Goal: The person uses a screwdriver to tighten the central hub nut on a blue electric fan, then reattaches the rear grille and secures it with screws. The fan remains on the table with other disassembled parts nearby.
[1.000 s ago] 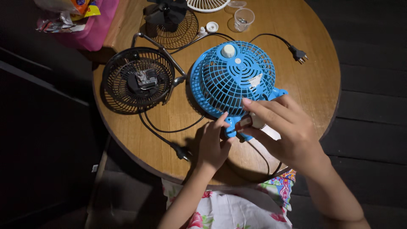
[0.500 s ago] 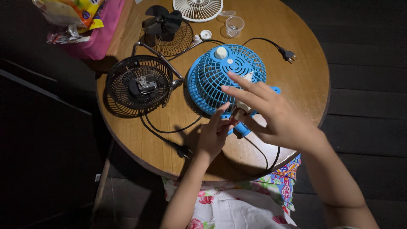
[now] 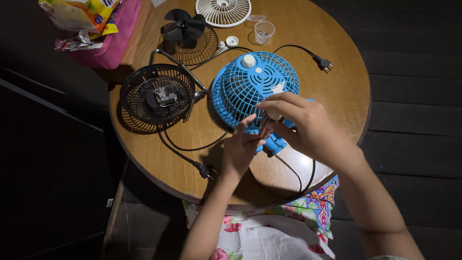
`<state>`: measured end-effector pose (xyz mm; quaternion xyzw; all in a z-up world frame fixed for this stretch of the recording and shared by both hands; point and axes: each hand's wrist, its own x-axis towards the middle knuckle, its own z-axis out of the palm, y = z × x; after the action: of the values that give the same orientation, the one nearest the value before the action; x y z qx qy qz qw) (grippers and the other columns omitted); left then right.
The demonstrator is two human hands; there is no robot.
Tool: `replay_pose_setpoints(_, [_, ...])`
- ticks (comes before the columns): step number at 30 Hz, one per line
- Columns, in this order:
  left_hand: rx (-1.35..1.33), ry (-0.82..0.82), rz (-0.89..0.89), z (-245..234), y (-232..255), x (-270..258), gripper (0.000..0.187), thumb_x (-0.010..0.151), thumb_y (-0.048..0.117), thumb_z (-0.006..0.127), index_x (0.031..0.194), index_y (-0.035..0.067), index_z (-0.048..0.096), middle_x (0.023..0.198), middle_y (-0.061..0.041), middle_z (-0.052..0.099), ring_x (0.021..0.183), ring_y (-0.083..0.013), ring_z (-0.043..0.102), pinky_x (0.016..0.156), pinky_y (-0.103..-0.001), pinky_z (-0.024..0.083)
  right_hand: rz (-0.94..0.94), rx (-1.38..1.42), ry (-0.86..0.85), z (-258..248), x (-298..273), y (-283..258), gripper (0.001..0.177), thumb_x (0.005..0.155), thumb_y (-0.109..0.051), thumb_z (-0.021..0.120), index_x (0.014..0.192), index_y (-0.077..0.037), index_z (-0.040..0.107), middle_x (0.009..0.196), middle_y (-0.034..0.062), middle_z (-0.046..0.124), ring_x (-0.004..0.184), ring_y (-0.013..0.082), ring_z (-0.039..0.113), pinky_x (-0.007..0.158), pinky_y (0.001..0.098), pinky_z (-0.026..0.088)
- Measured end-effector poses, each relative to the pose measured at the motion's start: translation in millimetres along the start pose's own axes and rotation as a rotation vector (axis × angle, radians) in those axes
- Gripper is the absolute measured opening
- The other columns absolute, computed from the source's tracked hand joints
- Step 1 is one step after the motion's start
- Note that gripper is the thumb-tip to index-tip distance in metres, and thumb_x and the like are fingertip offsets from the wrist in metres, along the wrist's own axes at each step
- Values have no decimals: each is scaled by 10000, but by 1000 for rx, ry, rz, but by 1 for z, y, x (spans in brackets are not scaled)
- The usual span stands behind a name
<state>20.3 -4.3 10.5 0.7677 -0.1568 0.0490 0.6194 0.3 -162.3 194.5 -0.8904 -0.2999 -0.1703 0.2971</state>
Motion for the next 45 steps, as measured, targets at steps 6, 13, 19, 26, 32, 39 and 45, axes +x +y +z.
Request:
replay_pose_setpoints(6, [20, 28, 55, -1, 2, 5, 634, 803, 98, 855, 1366, 125, 565, 865, -106, 809, 806, -176, 811, 693, -281, 646, 14, -297, 79, -4, 0, -22, 501, 822, -254, 811, 1276, -90, 676, 1160, 160, 679, 951, 324, 713, 696, 412, 577])
replay_pose_setpoints(13, [-54, 81, 61, 1, 5, 4, 826, 711, 96, 920, 1415, 136, 489, 805, -103, 777, 754, -180, 793, 683, -289, 641, 186, -263, -6, -6, 9, -19, 294, 840, -157, 818, 1117, -110, 733, 975, 90, 693, 801, 257, 730, 703, 398, 587])
replay_pose_setpoints(19, [-146, 18, -137, -1, 15, 3, 1041, 711, 49, 864, 1577, 105, 289, 836, -120, 781, 785, -156, 774, 760, -298, 643, 81, -98, -87, -17, 8, -24, 444, 767, -7, 762, 1203, -63, 700, 1015, 114, 701, 867, 327, 715, 729, 432, 571])
replay_pose_setpoints(26, [-65, -254, -149, -20, 1, 12, 911, 851, 5, 719, 1635, 68, 260, 882, -123, 800, 781, -206, 733, 763, -359, 596, 29, -3, -194, -19, 12, -26, 437, 777, 29, 690, 1206, -55, 686, 1109, 107, 703, 917, 310, 737, 759, 404, 602])
replay_pose_setpoints(32, [-295, -153, 31, -9, -5, 8, 719, 880, 69, 765, 1525, 67, 447, 970, -99, 783, 946, -177, 785, 869, -313, 655, 177, -236, -81, -10, 9, -25, 384, 819, -212, 813, 1142, -40, 696, 1028, 138, 668, 874, 323, 693, 742, 442, 562])
replay_pose_setpoints(39, [-276, -124, 118, -11, -15, 11, 456, 846, 83, 838, 1239, 70, 607, 1224, -166, 670, 933, -195, 779, 792, -303, 650, 26, -77, -184, -10, 7, -9, 275, 845, -89, 746, 1118, -77, 718, 1004, 77, 682, 956, 293, 682, 786, 426, 560])
replay_pose_setpoints(45, [-359, -136, -108, -13, -12, 8, 709, 828, 90, 792, 1467, 36, 490, 882, -86, 761, 831, -153, 781, 745, -275, 620, -36, -81, -104, -8, 8, -10, 390, 754, -189, 820, 1106, -62, 708, 1133, 141, 659, 1044, 322, 644, 795, 416, 537])
